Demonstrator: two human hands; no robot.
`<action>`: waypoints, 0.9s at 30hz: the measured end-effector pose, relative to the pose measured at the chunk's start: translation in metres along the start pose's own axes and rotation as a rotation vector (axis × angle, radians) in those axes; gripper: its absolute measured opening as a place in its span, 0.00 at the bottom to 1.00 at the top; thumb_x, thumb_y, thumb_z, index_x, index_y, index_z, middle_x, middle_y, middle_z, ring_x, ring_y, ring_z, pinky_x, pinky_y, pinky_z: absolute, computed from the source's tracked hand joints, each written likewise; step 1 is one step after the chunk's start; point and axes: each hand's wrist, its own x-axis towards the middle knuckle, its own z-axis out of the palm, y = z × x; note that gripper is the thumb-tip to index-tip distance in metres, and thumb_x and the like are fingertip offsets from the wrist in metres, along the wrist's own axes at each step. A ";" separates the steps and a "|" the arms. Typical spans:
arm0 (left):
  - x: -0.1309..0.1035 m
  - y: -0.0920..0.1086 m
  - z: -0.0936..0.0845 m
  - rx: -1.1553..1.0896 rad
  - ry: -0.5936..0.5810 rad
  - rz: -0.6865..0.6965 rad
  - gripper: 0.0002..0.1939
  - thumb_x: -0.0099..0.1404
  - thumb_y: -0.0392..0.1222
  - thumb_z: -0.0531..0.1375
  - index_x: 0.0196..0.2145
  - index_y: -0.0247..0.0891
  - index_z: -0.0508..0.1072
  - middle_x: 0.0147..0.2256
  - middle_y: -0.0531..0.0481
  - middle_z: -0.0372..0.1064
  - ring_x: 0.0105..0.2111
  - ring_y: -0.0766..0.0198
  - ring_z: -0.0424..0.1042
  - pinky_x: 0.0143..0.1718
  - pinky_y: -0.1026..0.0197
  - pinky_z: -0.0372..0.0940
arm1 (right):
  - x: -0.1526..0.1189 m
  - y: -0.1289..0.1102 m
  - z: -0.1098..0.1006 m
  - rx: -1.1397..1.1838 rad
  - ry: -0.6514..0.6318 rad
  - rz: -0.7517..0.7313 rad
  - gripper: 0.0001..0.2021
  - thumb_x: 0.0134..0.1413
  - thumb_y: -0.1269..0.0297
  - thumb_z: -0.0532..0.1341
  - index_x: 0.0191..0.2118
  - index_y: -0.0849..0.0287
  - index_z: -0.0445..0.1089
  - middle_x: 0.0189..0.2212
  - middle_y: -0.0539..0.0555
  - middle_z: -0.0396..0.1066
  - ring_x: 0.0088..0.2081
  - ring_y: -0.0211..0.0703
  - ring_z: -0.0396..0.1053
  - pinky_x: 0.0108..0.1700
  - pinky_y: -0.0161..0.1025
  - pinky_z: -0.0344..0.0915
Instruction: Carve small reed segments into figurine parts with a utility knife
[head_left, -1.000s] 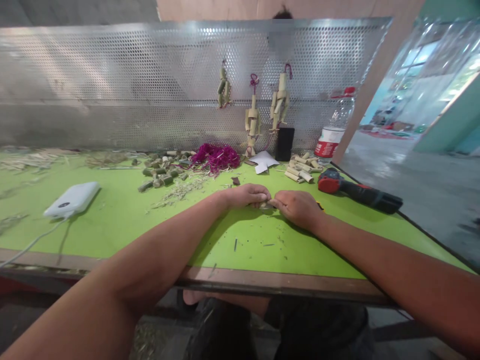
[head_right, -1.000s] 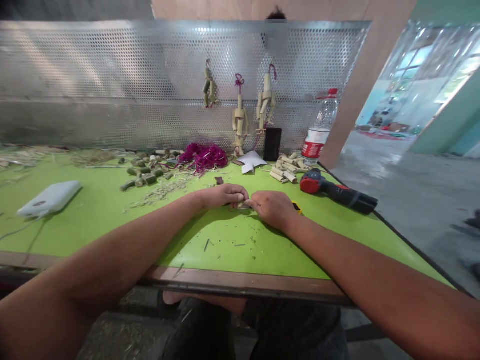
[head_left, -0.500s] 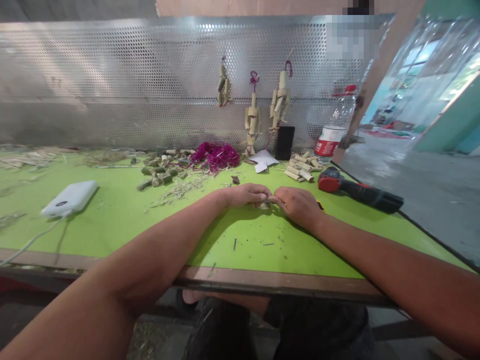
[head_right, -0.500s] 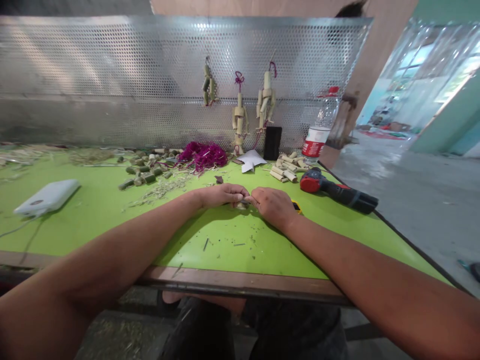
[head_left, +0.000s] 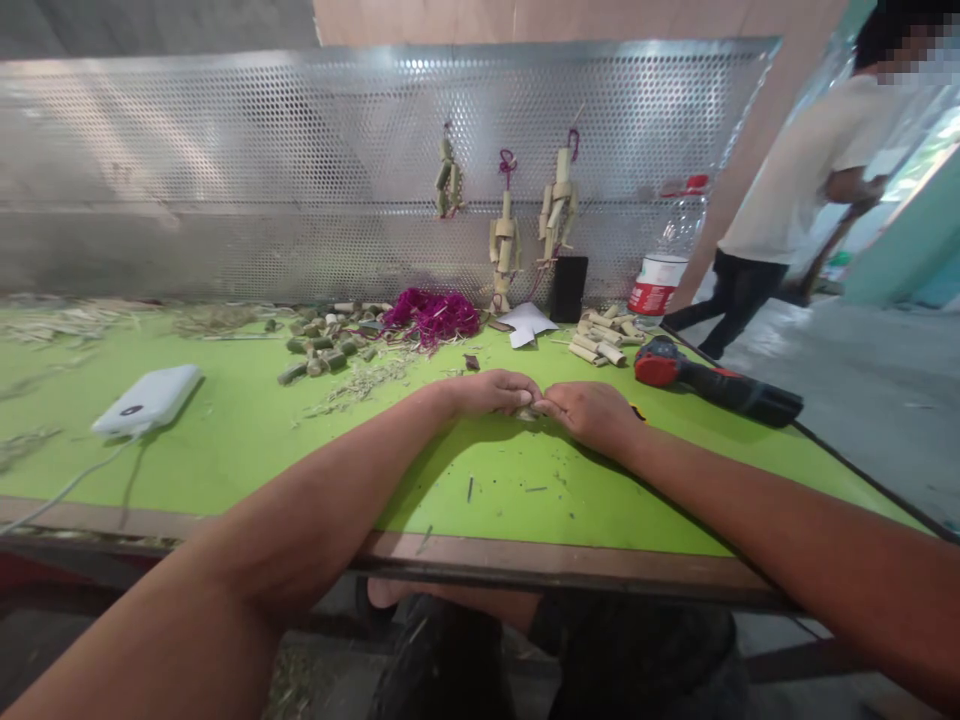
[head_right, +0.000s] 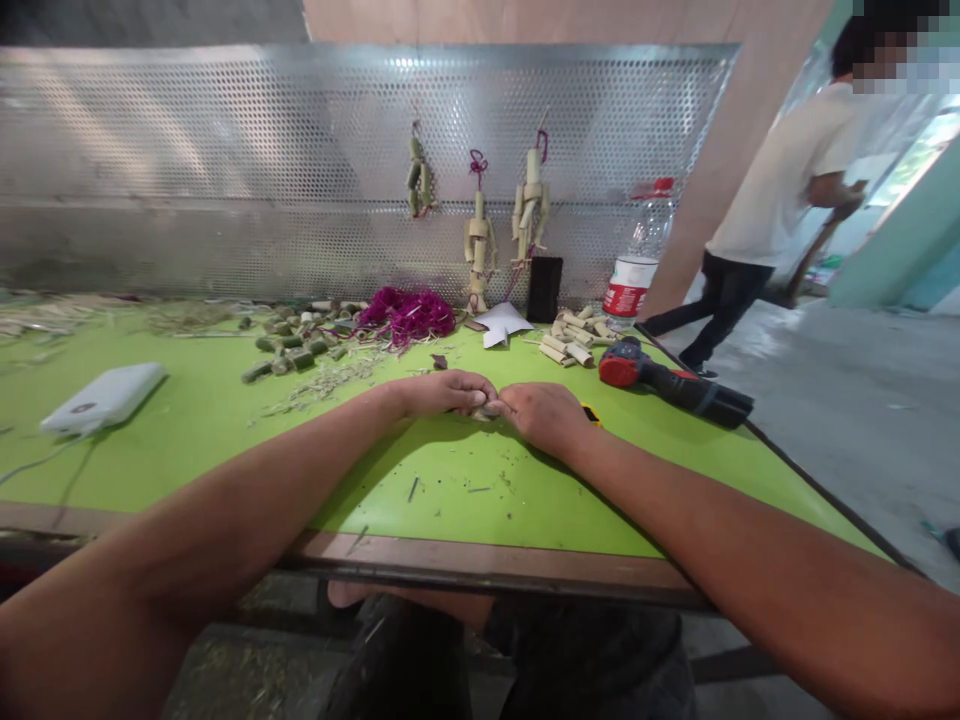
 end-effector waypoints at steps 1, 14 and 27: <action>0.000 0.001 0.000 -0.008 0.000 0.007 0.17 0.67 0.49 0.53 0.44 0.34 0.70 0.29 0.52 0.62 0.29 0.68 0.60 0.32 0.64 0.57 | 0.000 0.000 0.000 0.005 -0.010 -0.006 0.25 0.65 0.47 0.43 0.34 0.57 0.71 0.30 0.53 0.74 0.31 0.41 0.67 0.29 0.37 0.46; 0.000 -0.003 0.001 -0.045 0.059 -0.018 0.17 0.66 0.49 0.53 0.45 0.35 0.70 0.28 0.52 0.63 0.27 0.69 0.60 0.29 0.65 0.56 | -0.004 -0.009 -0.002 0.006 -0.048 -0.155 0.23 0.65 0.50 0.45 0.31 0.58 0.71 0.29 0.53 0.74 0.30 0.41 0.67 0.30 0.37 0.47; 0.003 -0.009 0.001 -0.100 0.023 0.032 0.17 0.67 0.47 0.54 0.49 0.36 0.68 0.33 0.50 0.66 0.30 0.69 0.62 0.34 0.63 0.60 | -0.003 -0.003 0.003 -0.070 0.158 0.067 0.21 0.66 0.51 0.45 0.33 0.58 0.68 0.29 0.53 0.72 0.31 0.42 0.66 0.31 0.38 0.47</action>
